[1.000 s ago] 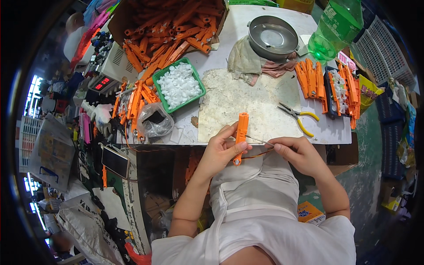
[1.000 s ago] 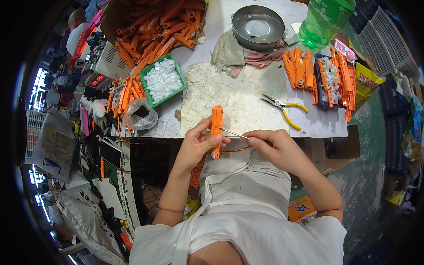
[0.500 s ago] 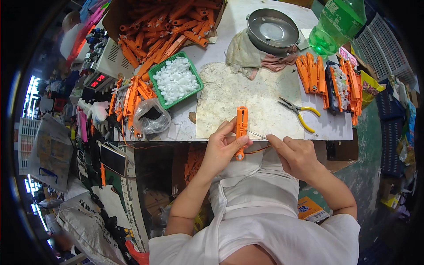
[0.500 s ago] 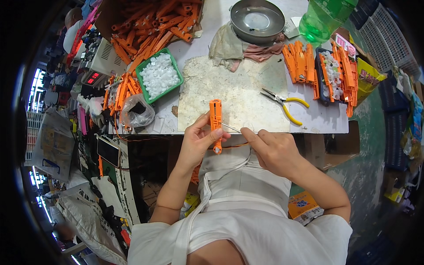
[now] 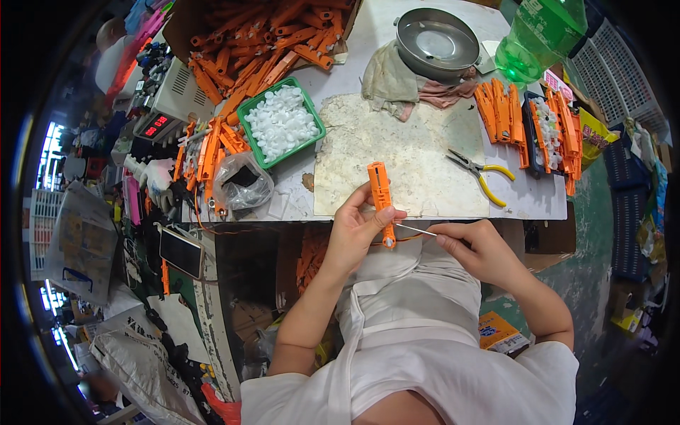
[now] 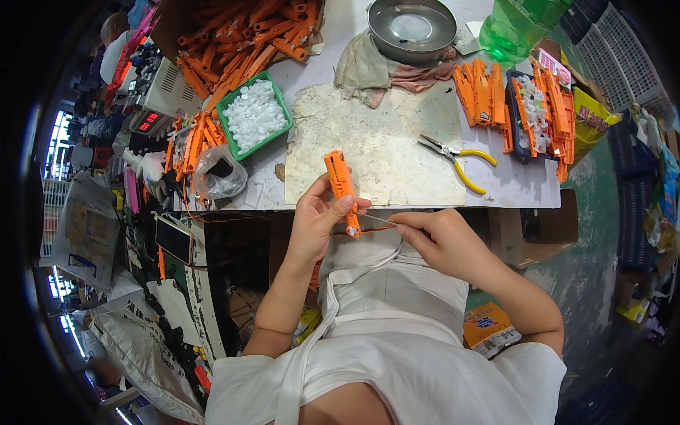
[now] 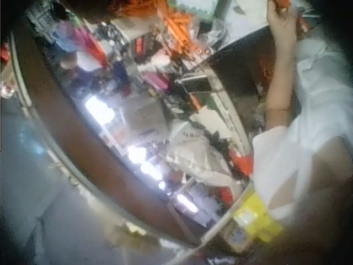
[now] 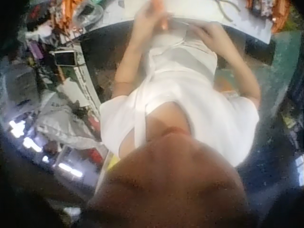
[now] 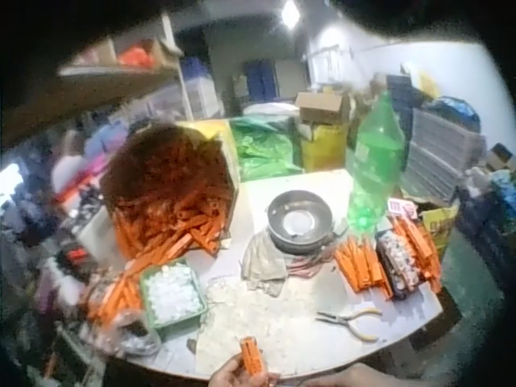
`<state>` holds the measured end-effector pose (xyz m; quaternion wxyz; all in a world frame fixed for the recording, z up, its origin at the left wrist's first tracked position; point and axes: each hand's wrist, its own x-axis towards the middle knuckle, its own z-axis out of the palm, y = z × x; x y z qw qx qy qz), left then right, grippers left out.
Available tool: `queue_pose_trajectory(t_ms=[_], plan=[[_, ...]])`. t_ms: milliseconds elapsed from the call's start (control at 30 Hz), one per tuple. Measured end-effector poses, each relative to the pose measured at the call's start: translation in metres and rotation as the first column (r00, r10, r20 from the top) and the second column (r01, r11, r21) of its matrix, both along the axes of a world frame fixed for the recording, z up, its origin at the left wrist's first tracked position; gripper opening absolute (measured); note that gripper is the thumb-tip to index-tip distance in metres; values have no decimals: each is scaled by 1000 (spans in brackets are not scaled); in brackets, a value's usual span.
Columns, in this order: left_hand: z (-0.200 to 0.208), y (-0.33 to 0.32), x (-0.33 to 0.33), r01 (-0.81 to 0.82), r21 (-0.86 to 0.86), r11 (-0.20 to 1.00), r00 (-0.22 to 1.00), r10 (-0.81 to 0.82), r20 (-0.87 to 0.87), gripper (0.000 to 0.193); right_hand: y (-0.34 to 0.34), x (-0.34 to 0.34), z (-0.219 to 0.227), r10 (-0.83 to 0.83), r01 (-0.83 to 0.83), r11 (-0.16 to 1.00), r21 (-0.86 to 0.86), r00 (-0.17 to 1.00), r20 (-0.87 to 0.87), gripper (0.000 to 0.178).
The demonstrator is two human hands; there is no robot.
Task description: The person assembles small orange plastic components by hand. They pick up an orange plastic piece, insert a white plastic cap, and use a screwdriver to tighten a screw. The person repeats this process for multiple units, placing the finished items on the table.
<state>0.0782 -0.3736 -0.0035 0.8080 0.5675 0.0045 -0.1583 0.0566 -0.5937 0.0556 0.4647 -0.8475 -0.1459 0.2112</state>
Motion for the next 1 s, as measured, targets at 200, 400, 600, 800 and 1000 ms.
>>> queue_pose_trajectory(t_ms=[200, 400, 600, 800, 1000], plan=[[5, -8, -8, 25, 33, 999, 1000, -25, 5, 54, -14, 7, -21, 15, 10, 990, 143, 984, -175, 23], [1, -12, -4, 5, 20, 1000, 1000, -5, 13, 50, -7, -19, -14, 344, -65, 909, -411, 673, 654, 44], [8, -17, -4, -41, -75, 996, 998, 44, 36, 51, -10, -18, -18, 84, -21, 992, -121, 835, 543, 32], [0, -15, -6, -14, -50, 999, 997, 18, 75, 51, -13, -6, -8, 32, -32, 999, 17, 999, 36, 22], [0, -18, -12, 43, -42, 998, 995, -40, 86, 49, -23, 11, -25, 55, 5, 984, 176, 941, -334, 21]])
